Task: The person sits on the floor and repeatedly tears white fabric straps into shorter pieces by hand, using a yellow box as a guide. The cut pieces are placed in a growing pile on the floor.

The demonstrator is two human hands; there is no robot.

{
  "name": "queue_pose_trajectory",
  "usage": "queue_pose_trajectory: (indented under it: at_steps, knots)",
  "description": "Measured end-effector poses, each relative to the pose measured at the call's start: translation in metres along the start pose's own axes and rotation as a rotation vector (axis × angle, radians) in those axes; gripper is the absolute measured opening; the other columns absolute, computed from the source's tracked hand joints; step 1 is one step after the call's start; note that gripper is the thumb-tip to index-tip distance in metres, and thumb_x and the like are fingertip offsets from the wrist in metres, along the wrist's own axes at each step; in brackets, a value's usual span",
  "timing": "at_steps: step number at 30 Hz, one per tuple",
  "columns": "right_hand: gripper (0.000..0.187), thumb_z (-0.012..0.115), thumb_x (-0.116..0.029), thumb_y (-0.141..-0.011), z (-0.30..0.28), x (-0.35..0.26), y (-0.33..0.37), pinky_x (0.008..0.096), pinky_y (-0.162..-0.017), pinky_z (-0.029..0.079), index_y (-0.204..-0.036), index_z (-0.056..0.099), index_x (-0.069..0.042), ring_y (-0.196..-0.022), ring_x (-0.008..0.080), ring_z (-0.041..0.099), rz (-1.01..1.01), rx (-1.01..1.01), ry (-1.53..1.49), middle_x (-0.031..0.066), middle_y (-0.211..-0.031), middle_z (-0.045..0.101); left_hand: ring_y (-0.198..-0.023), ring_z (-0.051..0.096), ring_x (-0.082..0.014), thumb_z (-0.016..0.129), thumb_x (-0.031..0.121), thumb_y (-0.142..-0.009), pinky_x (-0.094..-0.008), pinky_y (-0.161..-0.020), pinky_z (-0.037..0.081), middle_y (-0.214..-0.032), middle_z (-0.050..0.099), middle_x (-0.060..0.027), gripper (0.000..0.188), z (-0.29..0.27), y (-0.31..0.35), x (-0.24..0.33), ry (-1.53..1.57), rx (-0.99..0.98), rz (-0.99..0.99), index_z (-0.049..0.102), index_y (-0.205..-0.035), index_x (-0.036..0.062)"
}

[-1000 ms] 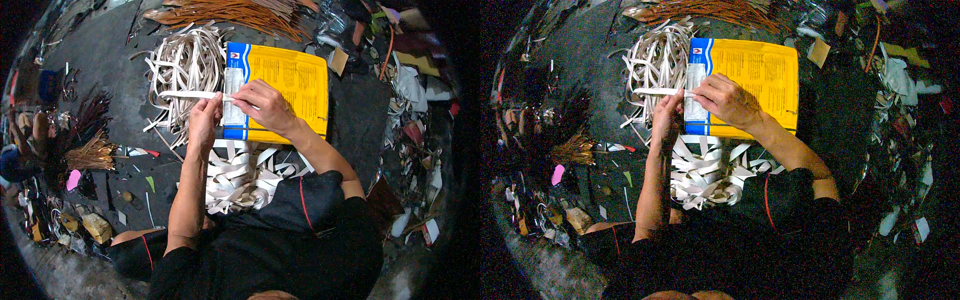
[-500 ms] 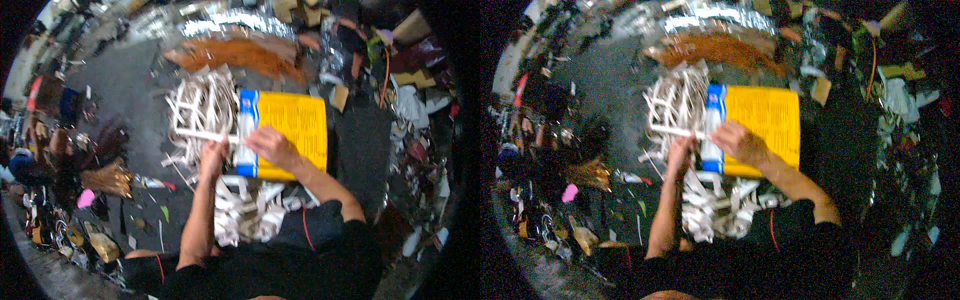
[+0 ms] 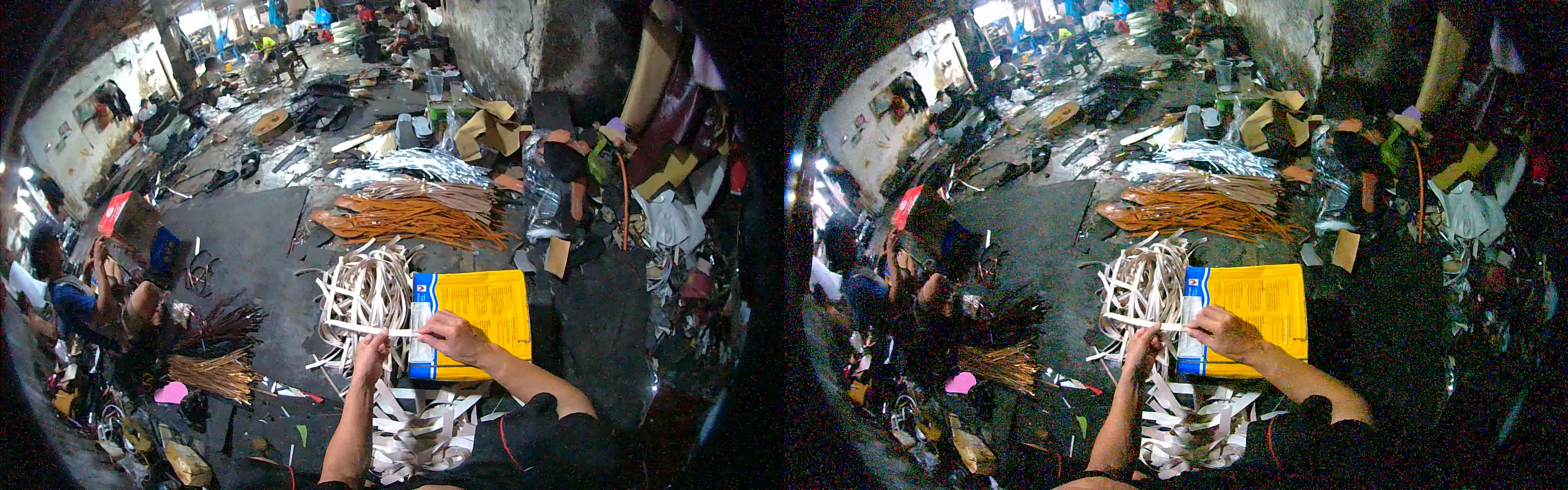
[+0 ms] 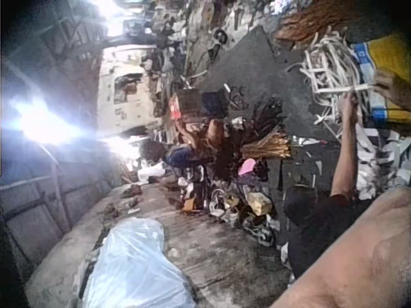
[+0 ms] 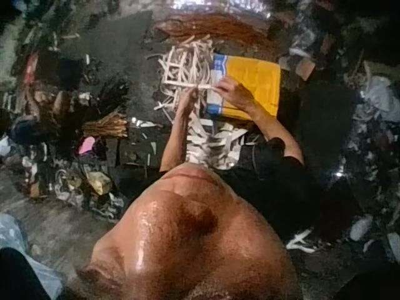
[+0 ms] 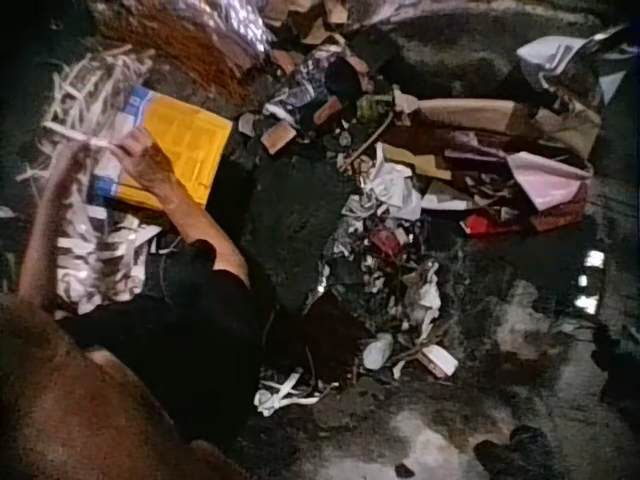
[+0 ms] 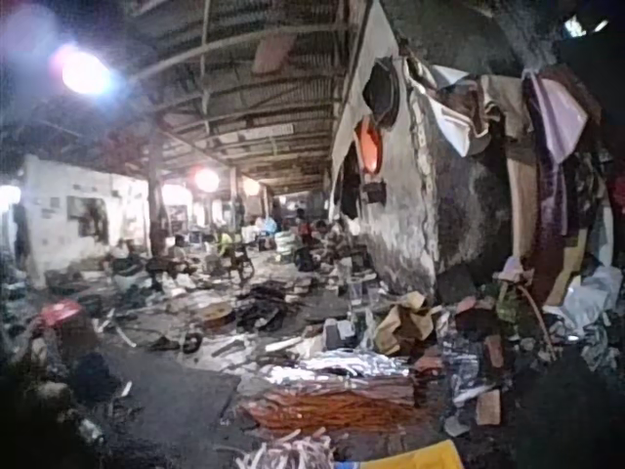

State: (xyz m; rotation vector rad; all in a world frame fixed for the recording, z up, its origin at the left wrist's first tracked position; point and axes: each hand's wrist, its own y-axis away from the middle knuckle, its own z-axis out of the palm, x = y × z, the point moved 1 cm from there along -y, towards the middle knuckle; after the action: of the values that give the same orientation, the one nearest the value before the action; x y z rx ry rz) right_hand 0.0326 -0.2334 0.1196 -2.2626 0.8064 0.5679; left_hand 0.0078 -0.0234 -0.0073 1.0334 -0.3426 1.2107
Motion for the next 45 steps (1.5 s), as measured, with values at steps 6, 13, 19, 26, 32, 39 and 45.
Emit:
queue_pose_trajectory:
  at_steps: [6, 13, 19, 26, 32, 39, 45]
  knots:
    - [0.012, 0.067, -0.016, -0.084, 0.002, 0.0, -0.003, 0.0371, -0.074, 0.05, -0.084, 0.066, -0.004, -0.08, 0.0281, 0.059, -0.018, -0.015, 0.021, 0.0099, -0.08, 0.06, -0.055, 0.046, -0.0038, 0.066, 0.015, -0.088, -0.0166, -0.048, 0.034, -0.072, 0.057, -0.0003, 0.014, -0.013, -0.002, 0.002, 0.041, -0.002, -0.003, 0.058, -0.088, 0.0044]
    - [0.013, 0.067, -0.015, -0.083, 0.004, 0.002, -0.005, 0.0369, -0.073, 0.049, -0.084, 0.064, -0.002, -0.079, 0.0279, 0.059, -0.087, -0.015, 0.061, 0.0099, -0.079, 0.06, -0.053, 0.044, -0.0043, 0.065, 0.014, -0.089, -0.0167, -0.048, 0.035, -0.072, 0.056, 0.0012, 0.012, -0.019, 0.001, 0.009, 0.006, 0.012, -0.009, 0.058, -0.085, 0.0052]
    - [0.01, 0.066, -0.011, -0.082, 0.006, -0.003, -0.007, 0.0361, -0.073, 0.05, -0.085, 0.065, -0.002, -0.079, 0.0264, 0.059, -0.116, -0.021, 0.091, 0.009, -0.08, 0.059, -0.053, 0.043, -0.0028, 0.068, 0.022, -0.088, -0.0167, -0.049, 0.034, -0.068, 0.054, 0.0041, 0.017, -0.031, -0.004, 0.013, -0.039, 0.081, 0.018, 0.059, -0.083, 0.0085]
    - [0.011, 0.067, -0.008, -0.079, 0.004, -0.001, -0.008, 0.0354, -0.074, 0.05, -0.088, 0.066, -0.002, -0.08, 0.0254, 0.059, -0.135, -0.036, 0.112, 0.0086, -0.083, 0.06, -0.058, 0.048, -0.0049, 0.067, 0.025, -0.088, -0.0189, -0.05, 0.036, -0.067, 0.055, 0.0038, 0.019, -0.037, -0.005, 0.01, 0.093, 0.043, 0.008, 0.059, -0.083, 0.0098]
    - [0.011, 0.068, -0.008, -0.079, 0.003, -0.006, -0.007, 0.0356, -0.074, 0.05, -0.088, 0.066, -0.002, -0.081, 0.0259, 0.059, -0.112, -0.005, 0.109, 0.0088, -0.082, 0.06, -0.061, 0.048, -0.0122, 0.054, 0.057, -0.089, -0.0253, -0.055, 0.04, -0.073, 0.053, -0.0013, 0.051, 0.034, 0.029, 0.018, 0.445, -0.173, -0.135, 0.057, -0.091, 0.0067]
    - [0.01, 0.068, -0.009, -0.079, 0.006, -0.005, -0.007, 0.0377, -0.072, 0.05, -0.087, 0.065, -0.003, -0.079, 0.0281, 0.06, -0.075, 0.031, 0.075, 0.0109, -0.082, 0.061, -0.057, 0.044, -0.0048, 0.065, 0.024, -0.091, -0.0211, -0.05, 0.033, -0.067, 0.054, 0.0036, 0.021, 0.06, 0.041, 0.026, -0.405, -0.132, 0.176, 0.065, -0.084, 0.0043]
    - [0.012, 0.069, -0.009, -0.078, 0.01, -0.002, -0.003, 0.0391, -0.072, 0.051, -0.085, 0.063, -0.003, -0.079, 0.03, 0.061, -0.04, 0.047, 0.132, 0.0117, -0.083, 0.062, -0.059, 0.05, -0.0067, 0.068, 0.027, -0.088, -0.0234, -0.051, 0.039, -0.068, 0.06, 0.0, 0.026, 0.063, 0.032, 0.005, -0.378, -0.008, 0.366, 0.065, -0.082, 0.0012]
